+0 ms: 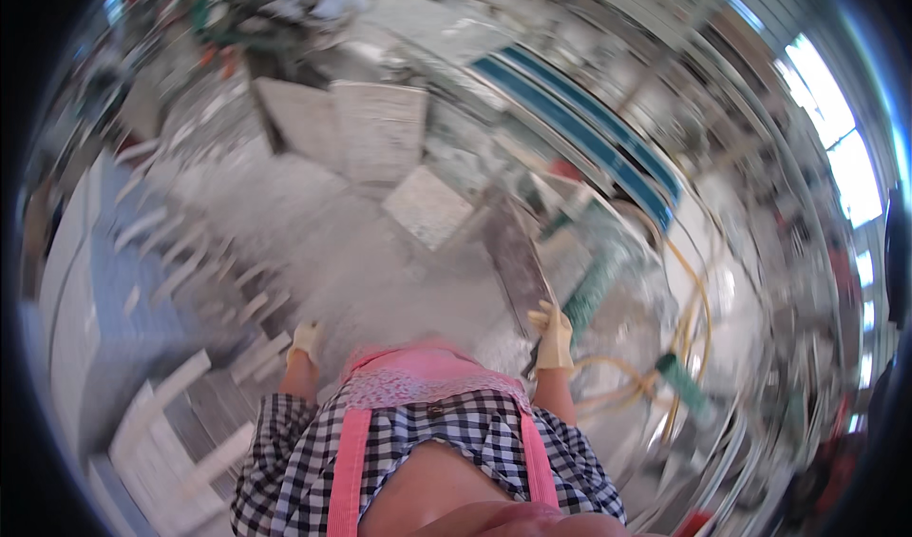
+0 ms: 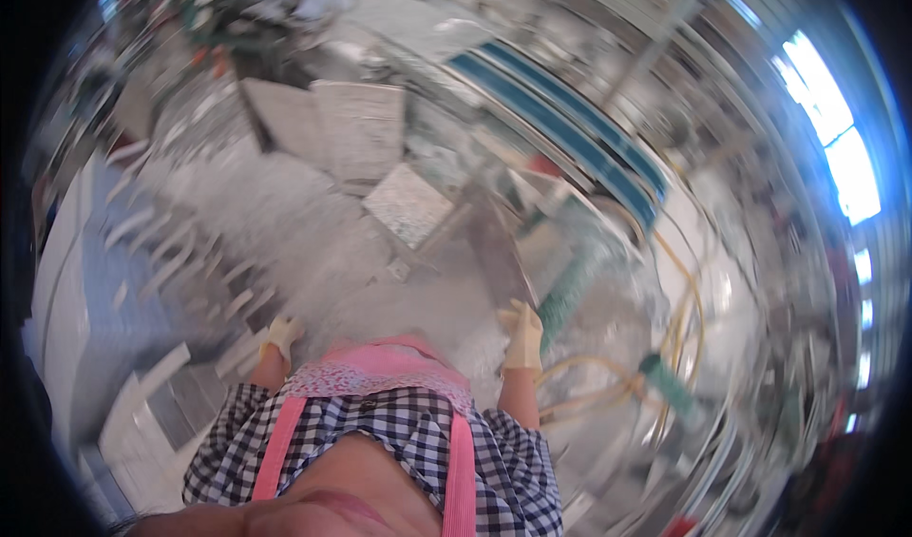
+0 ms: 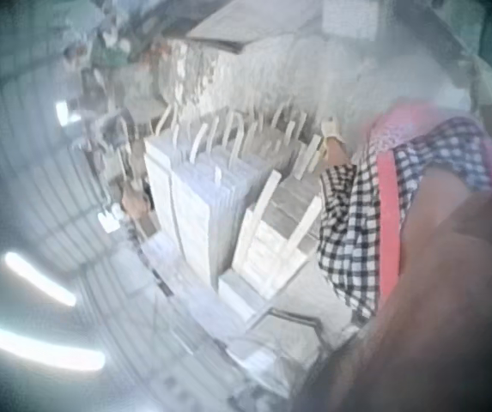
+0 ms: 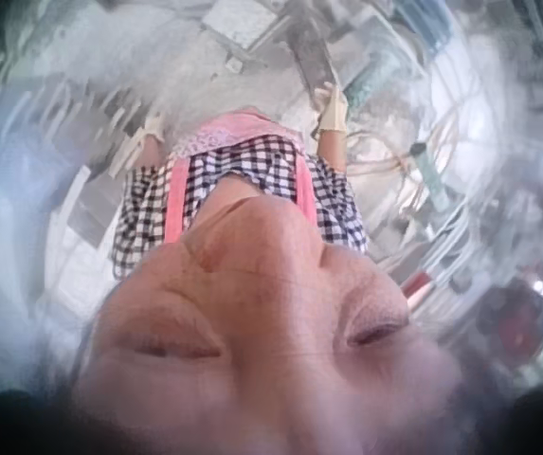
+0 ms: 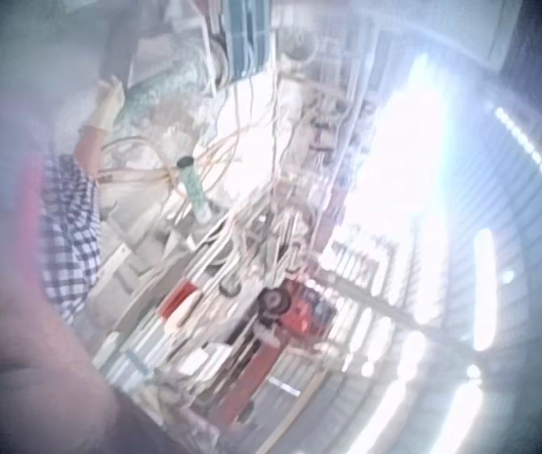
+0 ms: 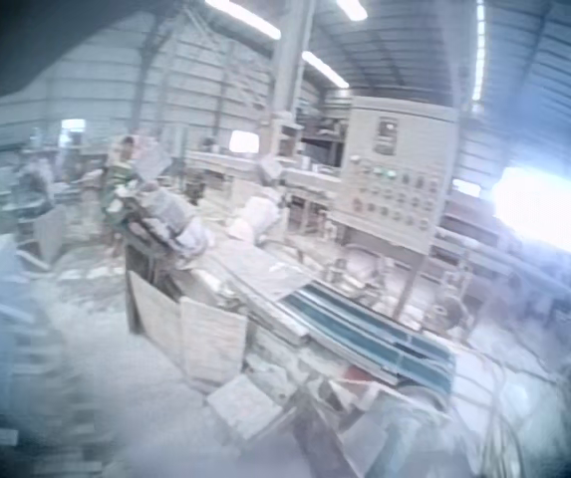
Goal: The person picks up white rectangular plates from a stack, places them on a conveyor belt, and then stacks them again. The person repeats this cycle multiple times, handling the plates with gloved hands.
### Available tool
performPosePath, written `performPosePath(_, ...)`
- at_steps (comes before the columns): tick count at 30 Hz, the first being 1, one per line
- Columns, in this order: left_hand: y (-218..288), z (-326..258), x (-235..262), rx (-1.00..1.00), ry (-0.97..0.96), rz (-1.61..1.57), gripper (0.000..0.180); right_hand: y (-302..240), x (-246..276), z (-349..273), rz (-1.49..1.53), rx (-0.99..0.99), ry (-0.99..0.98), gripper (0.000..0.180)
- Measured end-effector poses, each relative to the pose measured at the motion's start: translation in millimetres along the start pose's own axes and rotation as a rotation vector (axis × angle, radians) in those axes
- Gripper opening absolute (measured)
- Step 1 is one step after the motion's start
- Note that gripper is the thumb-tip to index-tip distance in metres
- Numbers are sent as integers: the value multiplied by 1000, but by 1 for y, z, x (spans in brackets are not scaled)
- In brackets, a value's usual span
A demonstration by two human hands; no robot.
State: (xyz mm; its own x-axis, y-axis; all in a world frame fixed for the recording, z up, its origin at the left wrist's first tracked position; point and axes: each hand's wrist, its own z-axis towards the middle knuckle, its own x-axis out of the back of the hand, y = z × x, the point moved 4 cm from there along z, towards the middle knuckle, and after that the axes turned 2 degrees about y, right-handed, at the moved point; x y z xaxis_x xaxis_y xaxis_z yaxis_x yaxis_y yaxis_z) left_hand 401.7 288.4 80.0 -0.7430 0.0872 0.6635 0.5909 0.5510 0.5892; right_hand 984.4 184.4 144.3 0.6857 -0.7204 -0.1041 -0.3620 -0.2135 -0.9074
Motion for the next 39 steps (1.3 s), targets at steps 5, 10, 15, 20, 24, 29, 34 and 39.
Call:
performPosePath(5,48,10,11,-167,113,-8,34,25,-56,44,-46,-132,-185,45)
performPosePath(10,48,27,47,-140,128,-37,36,33,-117,47,-256,-154,-309,42)
performPosePath(15,37,102,79,-72,70,135,40,12,-156,44,-313,-136,-217,42)
performPosePath(20,46,221,110,-6,-71,206,41,21,-183,33,-260,-258,54,41)
performPosePath(24,87,315,118,-272,-73,203,36,20,-219,32,-707,-173,65,39)
performPosePath(29,141,385,151,-235,-118,77,35,-33,-301,30,-917,158,123,45)
performPosePath(34,188,395,154,-31,-273,-45,40,-57,-346,31,-432,-201,219,50)
performPosePath(39,236,405,124,-90,-393,37,44,-29,-333,39,-637,-70,192,46)
